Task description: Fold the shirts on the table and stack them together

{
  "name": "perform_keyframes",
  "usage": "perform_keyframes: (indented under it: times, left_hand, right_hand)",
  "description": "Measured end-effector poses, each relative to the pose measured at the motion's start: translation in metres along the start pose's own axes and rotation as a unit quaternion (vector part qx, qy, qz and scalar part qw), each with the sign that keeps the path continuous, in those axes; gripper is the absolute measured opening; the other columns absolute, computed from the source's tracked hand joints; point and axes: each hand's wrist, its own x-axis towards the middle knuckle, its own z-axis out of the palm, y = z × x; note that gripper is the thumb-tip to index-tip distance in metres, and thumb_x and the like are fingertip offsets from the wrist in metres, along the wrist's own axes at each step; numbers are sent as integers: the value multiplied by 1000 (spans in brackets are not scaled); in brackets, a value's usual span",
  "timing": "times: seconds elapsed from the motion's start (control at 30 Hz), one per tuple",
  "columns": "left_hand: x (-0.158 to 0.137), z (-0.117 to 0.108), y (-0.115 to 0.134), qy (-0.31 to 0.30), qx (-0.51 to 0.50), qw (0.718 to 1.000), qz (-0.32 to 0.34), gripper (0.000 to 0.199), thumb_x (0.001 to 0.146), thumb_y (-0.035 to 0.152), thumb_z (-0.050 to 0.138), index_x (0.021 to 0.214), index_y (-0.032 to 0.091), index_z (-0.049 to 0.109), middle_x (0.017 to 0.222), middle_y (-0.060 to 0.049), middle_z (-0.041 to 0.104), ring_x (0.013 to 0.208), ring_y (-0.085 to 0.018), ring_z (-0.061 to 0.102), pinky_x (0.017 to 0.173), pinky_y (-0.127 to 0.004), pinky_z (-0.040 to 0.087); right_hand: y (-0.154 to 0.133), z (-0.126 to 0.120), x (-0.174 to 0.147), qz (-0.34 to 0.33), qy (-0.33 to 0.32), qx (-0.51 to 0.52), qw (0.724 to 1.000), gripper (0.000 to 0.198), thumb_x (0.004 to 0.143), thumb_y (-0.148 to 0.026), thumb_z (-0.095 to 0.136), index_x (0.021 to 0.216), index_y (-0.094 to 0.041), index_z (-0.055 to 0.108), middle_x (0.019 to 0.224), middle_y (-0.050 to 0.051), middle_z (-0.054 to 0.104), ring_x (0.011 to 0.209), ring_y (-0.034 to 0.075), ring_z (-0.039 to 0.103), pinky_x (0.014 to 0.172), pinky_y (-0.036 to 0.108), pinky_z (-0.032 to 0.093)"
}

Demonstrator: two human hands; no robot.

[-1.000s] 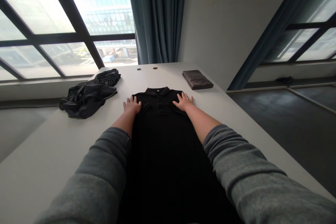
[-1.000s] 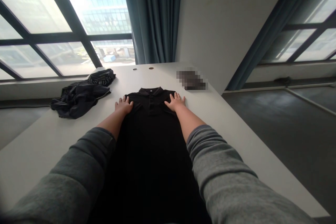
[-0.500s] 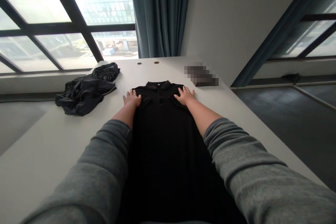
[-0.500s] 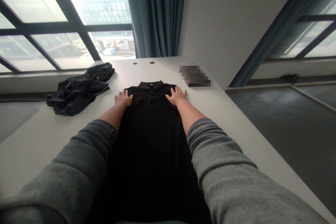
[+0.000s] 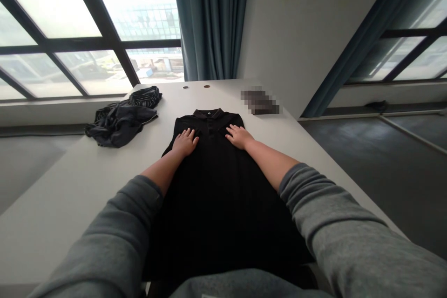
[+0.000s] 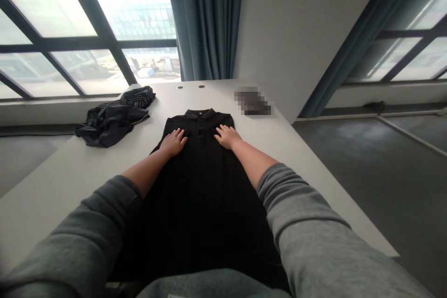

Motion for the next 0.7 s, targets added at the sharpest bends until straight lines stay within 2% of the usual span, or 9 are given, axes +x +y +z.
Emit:
perform_keyframes:
  times: [0.1, 0.17, 0.23, 0.3, 0.4, 0.47, 0.57, 0.7]
  left_hand:
    - [-25, -17, -4, -7, -11, 1000, -17, 71, 109, 51, 26, 167, 11, 28, 175, -15, 23, 162, -31, 22, 129, -43, 23]
    - [-61, -22, -15, 2, -11, 1000, -27, 73, 109, 51, 29, 167, 8, 27, 175, -16, 20, 162, -32, 21, 130, -42, 23]
    - [-115, -20, -29, 8, -4, 1000, -28, 74, 108, 51, 31, 167, 6, 27, 175, -17, 19, 162, -31, 21, 130, -42, 23]
    - [-179, -10, -43, -10, 1, 1000, -20, 75, 107, 50, 32, 167, 6, 27, 175, -17, 19, 162, -31, 21, 130, -44, 24]
    - [-267, 5, -51, -21, 10, 1000, -12, 72, 105, 49, 34, 166, 10, 31, 174, -13, 21, 162, -29, 20, 132, -47, 21]
    - [-308, 10, -48, -6, 15, 999, -29, 70, 105, 46, 36, 166, 12, 33, 174, -11, 22, 162, -29, 20, 132, -48, 21]
    - [-338, 9, -36, 8, 19, 998, -60, 68, 103, 42, 40, 165, 15, 37, 173, -12, 25, 161, -30, 23, 131, -51, 23]
    - [-351, -4, -24, 22, 36, 992, -123, 65, 100, 42, 45, 159, 13, 47, 169, -15, 37, 159, -35, 31, 128, -52, 29]
  right_hand:
    - [-10, -20, -15, 15, 29, -5, 999, 66, 109, -48, 34, 164, -12, 37, 174, 15, 27, 161, 29, 23, 131, 46, 16]
    - [-11, -34, -43, 0, 55, 8, 998, 67, 109, -47, 34, 165, -11, 34, 175, 14, 24, 162, 29, 19, 131, 47, 17]
    - [-7, -41, -89, -37, 64, 28, 997, 69, 107, -48, 37, 167, -14, 31, 176, 12, 21, 163, 30, 15, 131, 50, 18]
    - [0, -38, -149, -68, 56, 58, 994, 72, 105, -48, 42, 169, -20, 27, 176, 8, 19, 164, 30, 14, 132, 53, 21]
    - [9, -17, -240, -87, 44, 109, 989, 75, 102, -53, 48, 170, -34, 23, 175, 3, 21, 162, 29, 20, 131, 56, 26]
    - [9, 1, -287, -93, 37, 124, 987, 76, 100, -54, 52, 169, -41, 21, 174, 1, 23, 161, 29, 24, 131, 57, 26]
    - [1, 21, -323, -84, 41, 122, 988, 73, 99, -57, 55, 166, -46, 29, 172, 1, 28, 159, 30, 29, 131, 59, 27]
    - [-8, 24, -330, -75, 36, 113, 990, 66, 100, -53, 53, 163, -43, 37, 171, 5, 32, 158, 30, 32, 129, 64, 25]
